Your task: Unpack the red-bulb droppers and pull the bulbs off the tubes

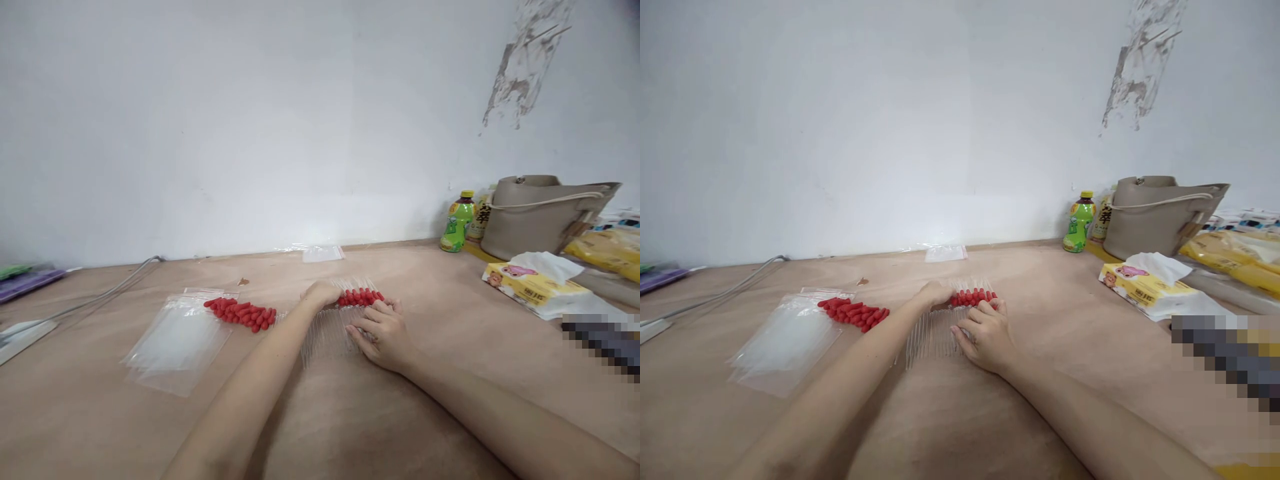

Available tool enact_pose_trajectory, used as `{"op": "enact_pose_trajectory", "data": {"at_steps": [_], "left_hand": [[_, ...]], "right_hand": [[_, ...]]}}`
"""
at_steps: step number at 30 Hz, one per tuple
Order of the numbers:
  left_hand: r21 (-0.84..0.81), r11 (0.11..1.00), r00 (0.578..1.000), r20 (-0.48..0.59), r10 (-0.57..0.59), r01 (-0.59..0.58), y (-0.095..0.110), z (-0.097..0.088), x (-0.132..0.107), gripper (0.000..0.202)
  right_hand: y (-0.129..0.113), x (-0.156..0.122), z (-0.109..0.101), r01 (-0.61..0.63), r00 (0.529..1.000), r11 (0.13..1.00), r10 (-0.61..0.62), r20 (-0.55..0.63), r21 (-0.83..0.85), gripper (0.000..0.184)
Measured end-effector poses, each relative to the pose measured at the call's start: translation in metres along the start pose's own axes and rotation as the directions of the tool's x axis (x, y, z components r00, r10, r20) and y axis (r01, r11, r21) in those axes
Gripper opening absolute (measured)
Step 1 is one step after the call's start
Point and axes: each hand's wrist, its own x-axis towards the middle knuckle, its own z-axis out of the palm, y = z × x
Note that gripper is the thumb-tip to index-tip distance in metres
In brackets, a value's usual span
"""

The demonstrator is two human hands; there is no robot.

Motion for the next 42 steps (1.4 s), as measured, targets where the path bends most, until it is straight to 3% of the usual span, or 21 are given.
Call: {"op": "enact_pose_trajectory", "data": {"at_steps": [3,5,7,10,11,13,15,17,19,23,30,33,36,42], "left_hand": [[0.081,0.996,0.999,-0.028,-0.019,0.021,-0.001,-0.012,-0.002,0.031],[0.126,0.992,0.996,-0.088,0.028,-0.017,-0.005,-0.025,-0.014,0.029],[0.173,0.981,0.979,-0.168,0.118,-0.089,-0.015,-0.037,-0.034,0.024],[0.23,0.944,0.929,-0.231,0.289,-0.236,-0.04,-0.045,-0.076,0.017],[0.253,0.921,0.903,-0.241,0.356,-0.296,-0.051,-0.044,-0.089,0.015],[0.375,0.796,0.746,-0.307,0.591,-0.476,-0.073,-0.04,-0.112,0.015],[0.469,0.694,0.628,-0.319,0.71,-0.546,-0.092,-0.033,-0.127,0.014],[0.507,0.633,0.556,-0.317,0.768,-0.585,-0.104,-0.027,-0.134,0.011],[0.5,0.604,0.518,-0.317,0.794,-0.62,-0.109,-0.022,-0.136,0.007],[0.465,0.574,0.479,-0.317,0.819,-0.674,-0.107,-0.015,-0.136,0.006],[0.484,0.558,0.456,-0.323,0.83,-0.674,-0.1,-0.016,-0.139,0.014],[0.528,0.512,0.419,-0.294,0.859,-0.678,-0.094,-0.017,-0.138,0.031],[0.53,0.456,0.369,-0.269,0.89,-0.715,-0.091,-0.015,-0.135,0.025],[0.525,0.43,0.337,-0.269,0.902,-0.735,-0.092,-0.01,-0.132,0.023]], "right_hand": [[0.0,0.0,0.0,-0.002,1.0,1.0,0.002,-0.009,-0.014,0.02],[0.0,0.0,-0.001,-0.023,1.0,1.0,0.023,-0.018,-0.008,0.017],[0.001,0.0,-0.001,-0.057,0.997,0.998,0.057,-0.043,0.009,0.014],[0.001,-0.001,-0.001,-0.063,0.994,0.998,0.065,-0.09,0.022,0.036],[0.0,-0.001,-0.002,-0.045,0.994,0.999,0.047,-0.099,0.019,0.044],[-0.003,0.0,-0.003,0.016,0.996,1.0,-0.015,-0.088,0.011,0.056],[-0.008,0.001,-0.005,0.099,0.994,0.995,-0.098,-0.036,0.014,0.057],[-0.012,0.003,-0.005,0.176,0.984,0.984,-0.177,0.035,0.03,0.048],[-0.016,0.003,-0.005,0.225,0.969,0.973,-0.229,0.097,0.052,0.038],[-0.021,0.003,0.001,0.24,0.956,0.966,-0.253,0.15,0.098,0.03],[-0.023,0.0,0.012,0.249,0.957,0.945,-0.274,0.097,0.211,0.019],[-0.023,0.0,0.014,0.267,0.95,0.933,-0.297,0.097,0.242,0.019],[-0.023,0.001,0.014,0.279,0.944,0.923,-0.314,0.1,0.263,0.021],[-0.026,0.0,0.015,0.265,0.945,0.92,-0.308,0.114,0.29,0.026]]}}
